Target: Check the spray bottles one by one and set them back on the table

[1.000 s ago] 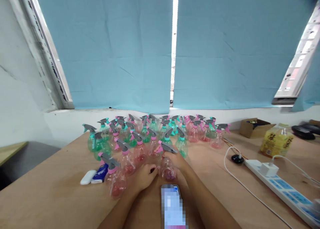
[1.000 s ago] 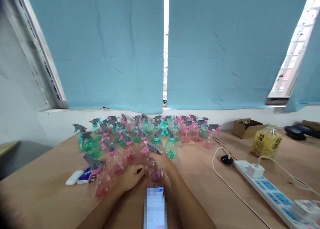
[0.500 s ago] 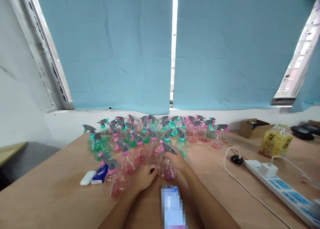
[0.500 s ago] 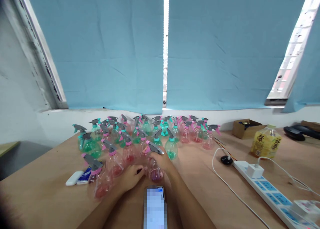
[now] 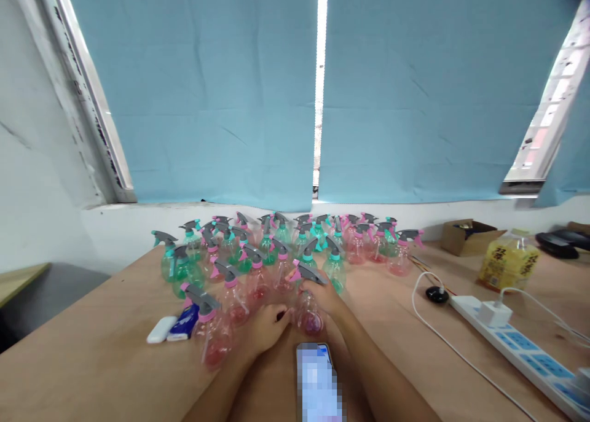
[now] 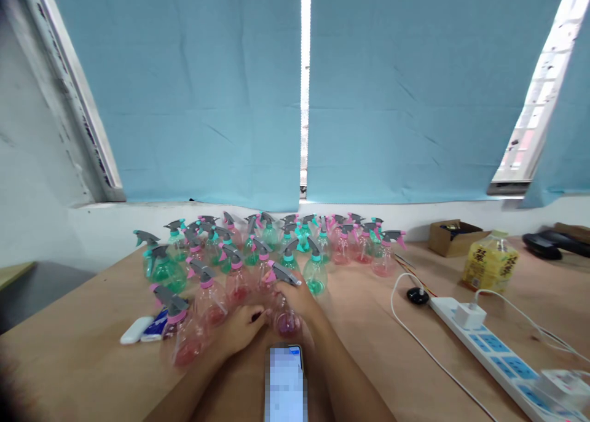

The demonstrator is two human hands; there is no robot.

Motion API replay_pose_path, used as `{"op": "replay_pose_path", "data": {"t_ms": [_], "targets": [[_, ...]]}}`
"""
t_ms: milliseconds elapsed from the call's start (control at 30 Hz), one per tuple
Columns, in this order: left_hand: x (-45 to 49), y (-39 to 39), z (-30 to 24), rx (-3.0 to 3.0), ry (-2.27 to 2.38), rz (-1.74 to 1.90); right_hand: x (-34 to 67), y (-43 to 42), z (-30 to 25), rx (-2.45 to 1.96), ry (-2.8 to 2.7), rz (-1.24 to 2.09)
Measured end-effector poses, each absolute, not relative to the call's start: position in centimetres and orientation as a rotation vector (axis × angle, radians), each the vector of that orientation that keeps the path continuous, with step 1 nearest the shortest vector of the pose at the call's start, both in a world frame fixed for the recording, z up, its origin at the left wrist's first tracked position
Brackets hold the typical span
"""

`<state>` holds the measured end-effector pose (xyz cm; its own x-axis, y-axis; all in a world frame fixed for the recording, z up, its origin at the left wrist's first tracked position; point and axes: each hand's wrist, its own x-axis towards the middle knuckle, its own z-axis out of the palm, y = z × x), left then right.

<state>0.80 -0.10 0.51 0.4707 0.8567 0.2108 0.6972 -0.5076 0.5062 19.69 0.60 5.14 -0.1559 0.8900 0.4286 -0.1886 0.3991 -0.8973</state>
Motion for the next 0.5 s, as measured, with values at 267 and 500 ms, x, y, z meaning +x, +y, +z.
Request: {"op": "replay_pose_path", "data": {"t_ms": [267,500], "targets": [[0.7,0.0,0.2,2.383,1.305,0.641,19.2,1.2,4.3,-0.733,-1.305,1.075],[0.5,0.1,0.0,2.369,1.298,0.636,19.5,1.8,3.0,-0.882,-1.360,0.860]]}}
